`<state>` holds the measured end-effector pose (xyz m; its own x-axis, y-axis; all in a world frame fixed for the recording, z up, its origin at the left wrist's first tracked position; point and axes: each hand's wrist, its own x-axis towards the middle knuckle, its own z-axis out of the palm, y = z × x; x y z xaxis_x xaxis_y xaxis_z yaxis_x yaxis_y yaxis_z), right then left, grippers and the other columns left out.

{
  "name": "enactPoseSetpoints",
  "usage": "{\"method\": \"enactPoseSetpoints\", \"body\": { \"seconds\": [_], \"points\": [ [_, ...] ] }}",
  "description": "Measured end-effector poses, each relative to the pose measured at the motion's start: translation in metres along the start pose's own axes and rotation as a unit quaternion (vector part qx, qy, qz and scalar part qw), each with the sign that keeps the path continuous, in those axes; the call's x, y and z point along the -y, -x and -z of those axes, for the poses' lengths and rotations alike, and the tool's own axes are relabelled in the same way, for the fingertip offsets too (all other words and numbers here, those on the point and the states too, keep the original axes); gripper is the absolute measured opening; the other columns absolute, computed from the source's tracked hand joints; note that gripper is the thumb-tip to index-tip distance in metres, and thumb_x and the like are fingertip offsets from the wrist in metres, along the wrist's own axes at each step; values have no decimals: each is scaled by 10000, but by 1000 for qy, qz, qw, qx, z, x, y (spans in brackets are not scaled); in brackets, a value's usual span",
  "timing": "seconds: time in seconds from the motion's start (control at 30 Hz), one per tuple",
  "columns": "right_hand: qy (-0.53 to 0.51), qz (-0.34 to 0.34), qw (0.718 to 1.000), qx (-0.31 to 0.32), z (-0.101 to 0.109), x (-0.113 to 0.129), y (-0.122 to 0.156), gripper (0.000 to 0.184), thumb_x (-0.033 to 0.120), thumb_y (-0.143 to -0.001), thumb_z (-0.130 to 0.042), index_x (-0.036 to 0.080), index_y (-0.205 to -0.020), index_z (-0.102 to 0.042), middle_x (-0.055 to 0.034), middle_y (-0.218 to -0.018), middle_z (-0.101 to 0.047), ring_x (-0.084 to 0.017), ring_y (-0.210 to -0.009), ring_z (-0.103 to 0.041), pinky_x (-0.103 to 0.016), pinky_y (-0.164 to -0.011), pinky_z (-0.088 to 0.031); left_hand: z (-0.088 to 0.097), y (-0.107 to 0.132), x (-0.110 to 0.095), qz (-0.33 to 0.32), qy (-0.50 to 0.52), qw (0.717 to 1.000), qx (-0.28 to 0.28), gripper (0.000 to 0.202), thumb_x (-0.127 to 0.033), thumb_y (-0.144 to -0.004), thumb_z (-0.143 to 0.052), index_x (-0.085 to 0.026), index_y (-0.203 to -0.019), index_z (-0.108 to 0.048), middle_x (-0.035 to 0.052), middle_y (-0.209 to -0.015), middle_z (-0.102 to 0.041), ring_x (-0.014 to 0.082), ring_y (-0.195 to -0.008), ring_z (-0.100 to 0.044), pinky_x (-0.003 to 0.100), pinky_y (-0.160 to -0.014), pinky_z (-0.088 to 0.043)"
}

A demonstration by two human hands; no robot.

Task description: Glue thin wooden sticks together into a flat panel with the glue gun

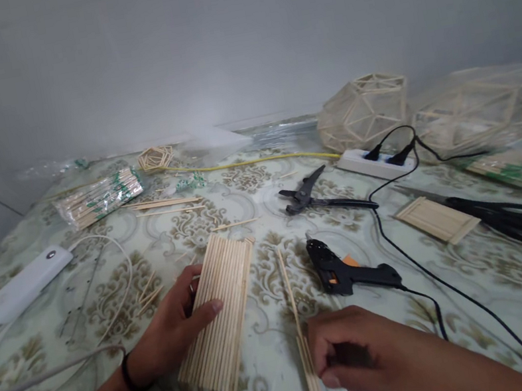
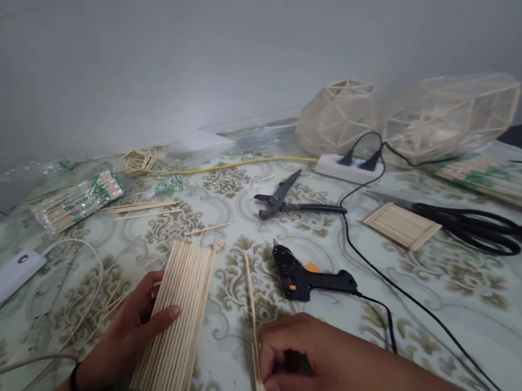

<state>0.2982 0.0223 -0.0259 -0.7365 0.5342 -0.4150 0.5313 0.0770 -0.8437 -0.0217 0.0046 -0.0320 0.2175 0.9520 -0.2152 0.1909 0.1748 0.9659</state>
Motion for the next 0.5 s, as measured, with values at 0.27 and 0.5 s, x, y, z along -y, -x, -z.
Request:
{"method": "enactPoseSetpoints", "body": {
  "seconds": [0.27,0.5],
  "points": [
    [0,4,1000,-1,0,1,1,405,516,-947,-647,119,-910,-722,-48,-887,-646,-38,-812,-520,-140,-732,-382,-1,2,-1,0,9,1000,0,504,-532,-930,-743,-226,-1293,-575,37,-1087,-708,191,-959,-638,280,-817,-525],
    [-4,14,1000,-1,0,0,1,408,511,-970,-619,117,-923,-717,-44,-884,-638,-32,-804,-519,-138,-732,-390,-1,1,-1,4,6,1000,-2,503,-525,-932,-748,-229,-1296,-567,19,-1066,-695,174,-940,-631,266,-804,-515]
  ]
}}
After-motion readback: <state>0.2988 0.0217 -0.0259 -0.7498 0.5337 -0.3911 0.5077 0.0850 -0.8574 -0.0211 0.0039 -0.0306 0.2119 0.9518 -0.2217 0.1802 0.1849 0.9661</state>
